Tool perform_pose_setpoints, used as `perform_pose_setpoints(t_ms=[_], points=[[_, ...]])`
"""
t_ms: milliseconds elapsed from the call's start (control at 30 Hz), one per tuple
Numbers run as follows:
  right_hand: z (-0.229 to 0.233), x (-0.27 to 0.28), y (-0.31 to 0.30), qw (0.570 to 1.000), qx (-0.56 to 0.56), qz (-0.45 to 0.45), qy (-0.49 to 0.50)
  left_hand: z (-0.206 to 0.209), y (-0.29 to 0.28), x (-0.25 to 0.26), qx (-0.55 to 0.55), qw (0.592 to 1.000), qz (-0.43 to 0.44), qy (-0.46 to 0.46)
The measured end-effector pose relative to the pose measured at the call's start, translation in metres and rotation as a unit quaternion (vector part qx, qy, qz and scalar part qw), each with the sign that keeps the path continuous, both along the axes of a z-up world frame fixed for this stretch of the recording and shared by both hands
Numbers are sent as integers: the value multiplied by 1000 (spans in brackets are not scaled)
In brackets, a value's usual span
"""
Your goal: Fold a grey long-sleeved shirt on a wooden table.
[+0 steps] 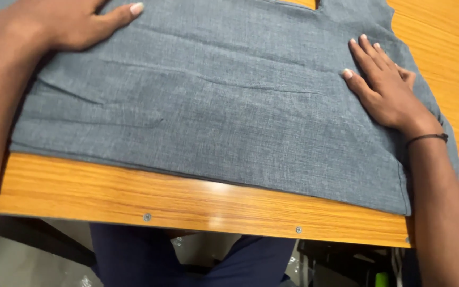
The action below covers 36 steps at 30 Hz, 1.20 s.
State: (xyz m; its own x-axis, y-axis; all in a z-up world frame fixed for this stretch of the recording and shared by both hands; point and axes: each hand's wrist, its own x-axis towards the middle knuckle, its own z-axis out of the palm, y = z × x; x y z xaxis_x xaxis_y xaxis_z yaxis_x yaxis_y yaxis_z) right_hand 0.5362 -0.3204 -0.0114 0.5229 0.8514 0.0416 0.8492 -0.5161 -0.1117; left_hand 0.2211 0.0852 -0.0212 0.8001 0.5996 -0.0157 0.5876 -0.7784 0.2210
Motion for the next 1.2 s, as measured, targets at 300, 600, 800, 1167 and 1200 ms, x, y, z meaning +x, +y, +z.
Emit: perform_pose_setpoints(t_ms=[300,600,800,1167,1200], points=[[4,-5,4,1000,0,-15,9,10,-14,-4,-18,997,72,-22],[-8,12,-5,1000,20,2,-8,-14,21,-6,86,981,-136,-106],[-21,26,-10,998,20,15,-50,-15,23,-3,28,990,-112,-77],[-6,9,-8,992,90,37,-78,-3,18,-6,51,984,-71,-154],[1,3,-7,989,124,33,-75,0,17,-8,47,978,-37,-199]])
